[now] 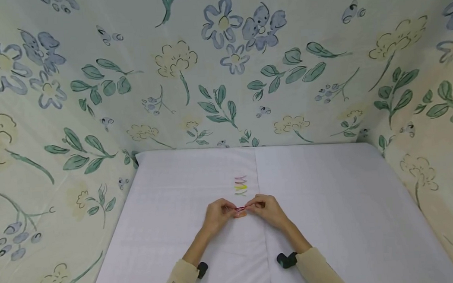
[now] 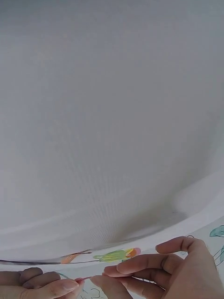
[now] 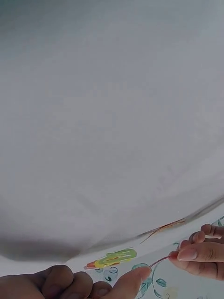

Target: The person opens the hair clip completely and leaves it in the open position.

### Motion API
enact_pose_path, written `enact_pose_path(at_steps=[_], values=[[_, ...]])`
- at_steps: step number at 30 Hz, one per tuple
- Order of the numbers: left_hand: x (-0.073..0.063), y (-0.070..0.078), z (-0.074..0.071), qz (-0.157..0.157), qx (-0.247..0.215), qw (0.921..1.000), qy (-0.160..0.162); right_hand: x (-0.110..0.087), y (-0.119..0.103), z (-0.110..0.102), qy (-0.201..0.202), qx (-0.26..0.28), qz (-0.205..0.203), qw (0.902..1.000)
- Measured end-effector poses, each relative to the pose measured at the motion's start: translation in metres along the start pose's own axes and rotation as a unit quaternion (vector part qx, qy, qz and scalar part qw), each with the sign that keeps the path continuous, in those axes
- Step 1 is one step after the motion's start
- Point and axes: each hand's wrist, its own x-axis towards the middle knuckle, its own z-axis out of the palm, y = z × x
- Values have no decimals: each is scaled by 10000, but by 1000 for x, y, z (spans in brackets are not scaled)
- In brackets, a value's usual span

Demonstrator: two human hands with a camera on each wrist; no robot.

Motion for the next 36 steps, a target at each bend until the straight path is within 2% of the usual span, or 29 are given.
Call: enact_pose_path(at_steps=[8, 12, 16, 22, 31, 36], values=[[6, 2, -2, 66, 69, 9998, 180, 5, -10, 5, 440, 196, -76, 9988], [8, 4, -1, -21, 106, 9997, 237, 6, -11, 8, 601, 175, -208, 9978], [9, 7, -1, -139, -38, 9996, 256, 7, -13, 10, 908, 207, -169, 9955], [14, 8, 0, 35, 93, 9990, 438, 9, -17, 12, 1281, 334, -8, 9912], [23, 9, -5, 280, 160, 9975, 626, 12, -19, 9, 1275, 629, 177, 9897], [27, 9, -7, 472, 83, 9958, 775, 13, -20, 7, 1207, 558, -54, 9911]])
